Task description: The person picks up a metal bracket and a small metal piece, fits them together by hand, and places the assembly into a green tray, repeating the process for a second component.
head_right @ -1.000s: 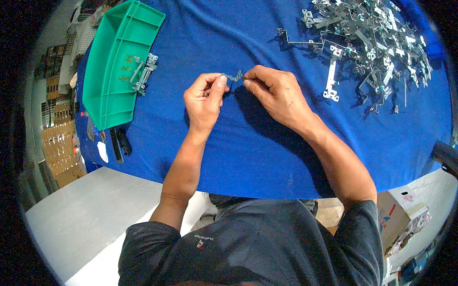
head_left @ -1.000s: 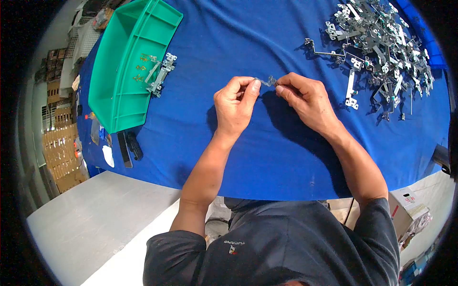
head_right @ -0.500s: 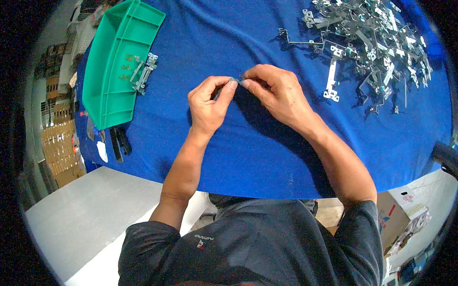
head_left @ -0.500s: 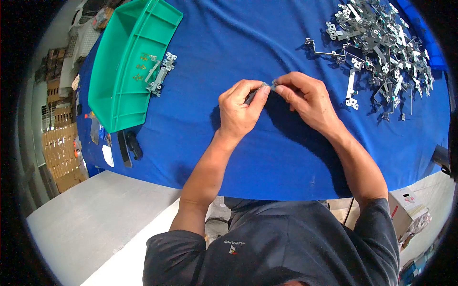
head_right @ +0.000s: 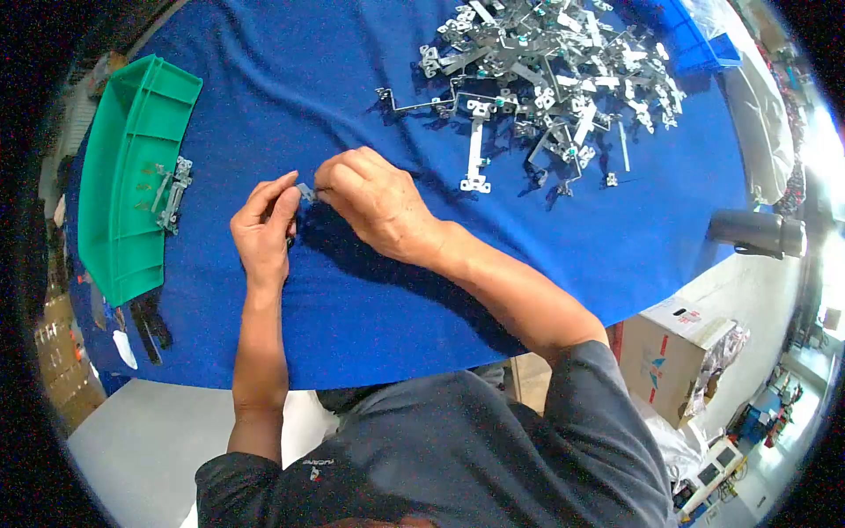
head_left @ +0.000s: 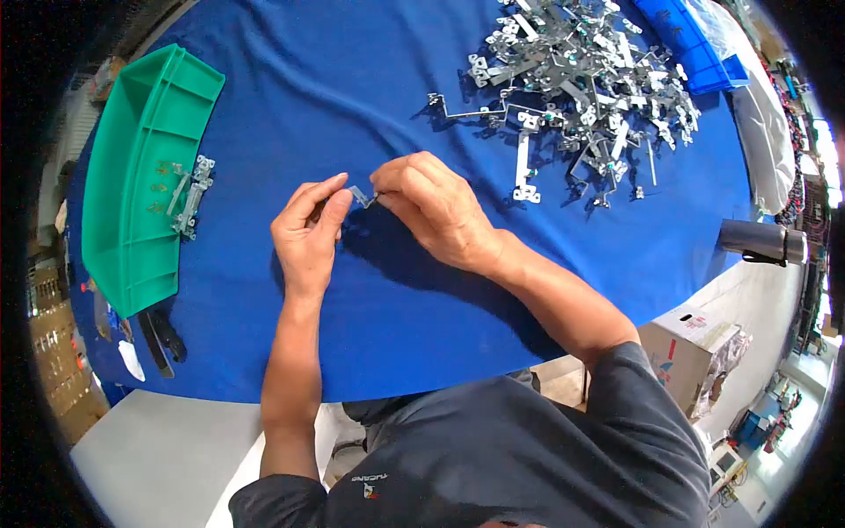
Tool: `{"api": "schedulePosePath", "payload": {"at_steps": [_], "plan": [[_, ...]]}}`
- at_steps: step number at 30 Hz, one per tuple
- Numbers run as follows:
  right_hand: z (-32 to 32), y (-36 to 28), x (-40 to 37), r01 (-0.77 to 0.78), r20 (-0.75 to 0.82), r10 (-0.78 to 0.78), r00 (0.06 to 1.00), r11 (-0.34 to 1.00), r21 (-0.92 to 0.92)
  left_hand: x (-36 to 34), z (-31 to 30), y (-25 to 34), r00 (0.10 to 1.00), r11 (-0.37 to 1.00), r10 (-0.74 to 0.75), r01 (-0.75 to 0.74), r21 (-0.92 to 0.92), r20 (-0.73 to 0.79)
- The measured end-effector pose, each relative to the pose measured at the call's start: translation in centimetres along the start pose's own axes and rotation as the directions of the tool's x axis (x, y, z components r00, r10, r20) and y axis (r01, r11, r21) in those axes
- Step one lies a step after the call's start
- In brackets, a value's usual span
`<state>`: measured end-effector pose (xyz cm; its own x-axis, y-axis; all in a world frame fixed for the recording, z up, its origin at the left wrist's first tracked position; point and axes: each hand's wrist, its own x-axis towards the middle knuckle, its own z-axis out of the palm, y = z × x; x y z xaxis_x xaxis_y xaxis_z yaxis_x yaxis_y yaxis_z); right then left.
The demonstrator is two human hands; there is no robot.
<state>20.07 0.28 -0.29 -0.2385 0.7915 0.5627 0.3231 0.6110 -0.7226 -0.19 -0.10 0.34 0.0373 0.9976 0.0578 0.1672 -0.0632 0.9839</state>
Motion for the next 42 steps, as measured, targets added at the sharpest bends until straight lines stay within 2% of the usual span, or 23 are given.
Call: {"api": "schedulePosePath", "payload": {"at_steps": [2, 5, 8, 9, 11, 12, 15, 20, 21, 22, 23, 24, 25, 27, 29, 34, 42], "plan": [[0.0, -0.3, 0.3, 0.046, -0.050, -0.046, 0.998, 0.999, -0.004, -0.1, 0.2, -0.2, 1.000, 0.999, 0.003, -0.002, 0.051, -0.007], [-0.1, 0.2, -0.2, 0.013, 0.057, -0.013, 0.998, 1.000, -0.004, -0.2, 0.1, -0.5, 0.997, 0.997, -0.072, 0.072, -0.014, 0.028], [0.1, 0.6, -0.2, -0.043, -0.044, 0.042, 0.998, 0.999, -0.027, 0.5, -1.1, -1.2, 0.990, 0.965, -0.046, 0.078, -0.250, 0.131], [-0.1, 0.5, -0.1, -0.194, -0.059, 0.196, 0.979, 0.980, 0.049, 0.6, -1.0, -0.9, 0.988, 0.927, -0.006, 0.063, -0.370, 0.155], [-0.5, 0.1, 0.1, -0.471, -0.054, 0.490, 0.870, 0.858, 0.205, 0.8, -0.8, -0.3, 0.979, 0.806, 0.082, 0.045, -0.590, 0.186], [-0.5, 0.5, 0.1, -0.504, -0.056, 0.537, 0.842, 0.819, 0.276, 1.0, -0.9, -0.5, 0.970, 0.810, 0.115, 0.033, -0.585, 0.214], [-0.5, 0.1, 0.1, -0.547, 0.016, 0.585, 0.811, 0.747, 0.378, 0.5, -0.7, -0.4, 0.987, 0.900, 0.083, -0.015, -0.437, 0.138], [0.2, -0.9, -0.4, -0.521, 0.265, 0.451, 0.852, 0.781, 0.344, 0.9, -1.5, -2.2, 0.992, 0.915, 0.126, -0.111, -0.387, 0.013], [0.3, -0.7, -0.6, -0.499, 0.229, 0.444, 0.866, 0.801, 0.332, 0.9, -1.5, -2.2, 0.990, 0.925, 0.141, -0.132, -0.356, 0.000], [0.7, -0.5, -0.9, -0.476, 0.193, 0.435, 0.879, 0.818, 0.324, 0.6, -0.8, -1.4, 0.997, 0.932, 0.069, -0.077, -0.354, -0.036], [1.1, -0.4, -1.0, -0.452, 0.159, 0.423, 0.892, 0.832, 0.323, 0.6, -0.8, -1.1, 0.998, 0.978, 0.062, -0.061, -0.199, -0.003], [0.6, -0.6, -0.7, -0.508, 0.183, 0.474, 0.861, 0.810, 0.292, 0.4, -0.7, -0.5, 0.999, 0.989, 0.025, -0.021, -0.150, 0.031], [0.7, -0.5, -0.7, -0.481, 0.140, 0.460, 0.877, 0.840, 0.252, 0.4, -0.6, 0.0, 0.998, 0.995, -0.012, 0.018, -0.096, 0.063], [0.3, -0.9, -0.4, -0.495, 0.147, 0.473, 0.869, 0.838, 0.231, 0.2, -0.2, 0.0, 0.997, 0.996, 0.006, 0.000, -0.090, 0.071], [-0.2, -1.3, -0.1, -0.460, 0.150, 0.440, 0.885, 0.875, 0.147, -0.1, 0.2, 0.0, 0.994, 0.979, -0.096, 0.103, -0.173, 0.052], [0.0, -0.9, -0.3, -0.497, 0.147, 0.476, 0.867, 0.846, 0.194, 0.1, -0.2, -0.7, 0.990, 0.959, -0.115, 0.133, -0.248, 0.085], [-0.1, -0.4, -0.3, -0.466, 0.138, 0.446, 0.884, 0.866, 0.184, 0.1, -0.2, -0.1, 0.991, 0.979, -0.108, 0.121, -0.166, 0.084]]}}
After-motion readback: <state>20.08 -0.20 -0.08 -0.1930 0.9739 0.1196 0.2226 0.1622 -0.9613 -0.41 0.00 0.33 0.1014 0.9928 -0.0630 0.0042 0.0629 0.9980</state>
